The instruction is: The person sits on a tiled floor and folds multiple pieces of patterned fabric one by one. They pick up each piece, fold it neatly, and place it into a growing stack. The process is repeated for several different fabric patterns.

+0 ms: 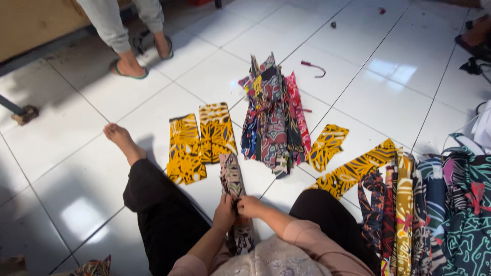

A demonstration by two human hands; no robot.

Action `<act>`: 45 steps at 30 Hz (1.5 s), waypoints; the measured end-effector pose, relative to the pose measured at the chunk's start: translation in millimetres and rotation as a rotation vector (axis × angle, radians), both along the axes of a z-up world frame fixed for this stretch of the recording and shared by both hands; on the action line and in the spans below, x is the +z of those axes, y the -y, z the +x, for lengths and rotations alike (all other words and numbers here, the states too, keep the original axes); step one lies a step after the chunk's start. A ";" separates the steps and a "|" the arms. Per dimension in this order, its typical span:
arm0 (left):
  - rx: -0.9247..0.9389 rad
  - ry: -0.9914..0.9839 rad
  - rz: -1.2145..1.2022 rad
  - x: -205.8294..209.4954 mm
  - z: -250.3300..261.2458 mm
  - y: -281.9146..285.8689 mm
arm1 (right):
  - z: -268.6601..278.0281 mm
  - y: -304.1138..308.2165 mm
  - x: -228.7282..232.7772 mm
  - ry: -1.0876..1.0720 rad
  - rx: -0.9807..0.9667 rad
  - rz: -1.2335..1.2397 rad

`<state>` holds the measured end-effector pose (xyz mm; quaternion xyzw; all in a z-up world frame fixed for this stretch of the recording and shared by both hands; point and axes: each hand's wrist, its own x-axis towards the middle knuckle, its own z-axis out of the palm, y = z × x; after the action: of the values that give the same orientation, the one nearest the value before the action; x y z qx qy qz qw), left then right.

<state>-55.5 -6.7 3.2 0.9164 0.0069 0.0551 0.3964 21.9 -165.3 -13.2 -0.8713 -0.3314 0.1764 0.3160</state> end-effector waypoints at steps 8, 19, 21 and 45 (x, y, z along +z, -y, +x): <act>0.005 0.128 0.170 21.7 -15.8 12.9 | 45.9 17.8 -39.6 -0.885 -0.279 0.307; 0.129 -0.426 0.044 -20.6 20.0 -40.2 | 50.7 20.1 -60.2 -0.577 -0.188 0.456; 0.157 -0.567 0.297 -11.6 21.2 -61.0 | 58.5 26.9 -59.3 -0.404 -0.315 0.185; 0.116 0.041 -0.404 -15.2 48.2 2.9 | 55.8 12.6 -19.5 -0.153 -0.183 -0.476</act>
<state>-7.3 -9.6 -12.0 0.8151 0.0626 0.0938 0.5683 77.7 -177.9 -32.7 -0.9316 -0.1754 0.2853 0.1411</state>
